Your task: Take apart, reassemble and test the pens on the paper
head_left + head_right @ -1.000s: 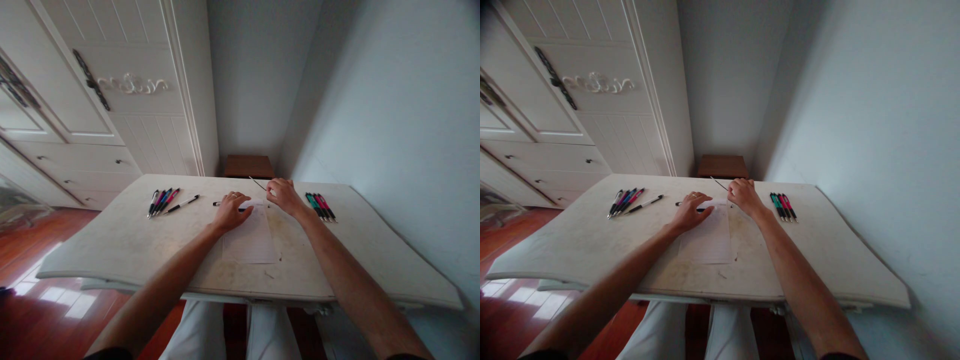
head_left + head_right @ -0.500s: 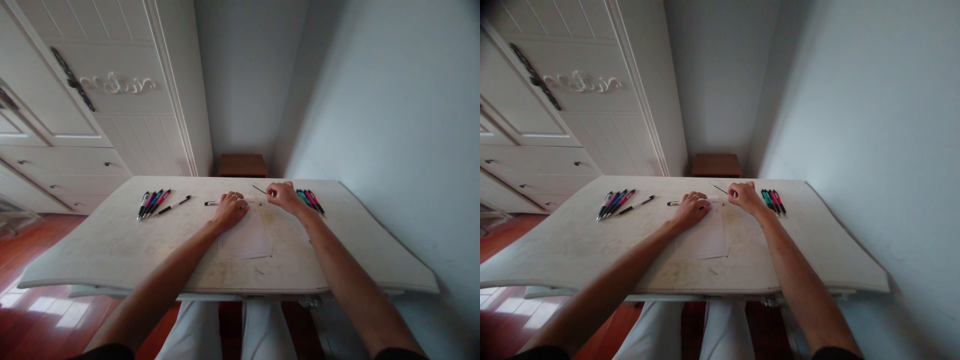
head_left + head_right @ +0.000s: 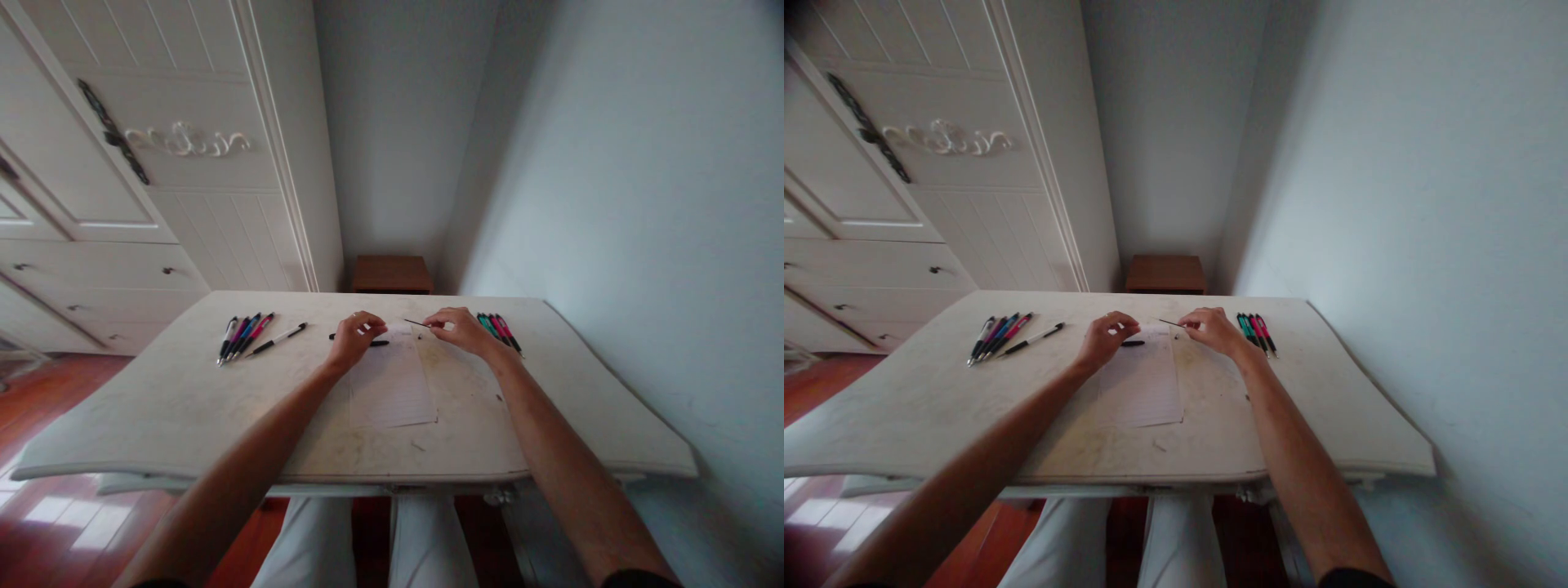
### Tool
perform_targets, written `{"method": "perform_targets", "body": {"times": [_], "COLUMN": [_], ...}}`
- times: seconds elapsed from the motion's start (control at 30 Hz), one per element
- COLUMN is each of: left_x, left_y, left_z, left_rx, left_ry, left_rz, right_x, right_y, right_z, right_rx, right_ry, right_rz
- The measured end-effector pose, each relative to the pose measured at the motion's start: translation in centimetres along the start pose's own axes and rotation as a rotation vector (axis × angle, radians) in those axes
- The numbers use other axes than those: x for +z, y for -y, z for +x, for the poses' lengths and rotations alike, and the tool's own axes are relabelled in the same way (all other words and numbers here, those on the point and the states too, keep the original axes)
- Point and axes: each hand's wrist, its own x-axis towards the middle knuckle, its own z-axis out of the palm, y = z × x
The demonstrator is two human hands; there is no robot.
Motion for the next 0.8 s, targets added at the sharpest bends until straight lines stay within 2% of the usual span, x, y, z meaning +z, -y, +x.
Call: {"method": "perform_targets", "body": {"times": [0.13, 0.27, 0.8], "left_x": [-0.6, -0.7, -0.7], "left_y": [0.4, 0.4, -0.6], "left_z": [0.2, 0.3, 0.0], "left_rx": [-0.134, -0.176, -0.123], "left_ry": [0.001, -0.009, 0.000], "left_rz": [-0.108, -0.159, -0.093], "right_x": [0.3, 0.7, 1.0], "right_y": [-0.2, 0.1, 1.6], "right_z": [0.1, 0.3, 0.3], "right_rx": [-0.055, -0.108, -0.053], "right_ry": [-0.021, -0.054, -0.072], "right_rz": [-0.014, -0.018, 0.087]}}
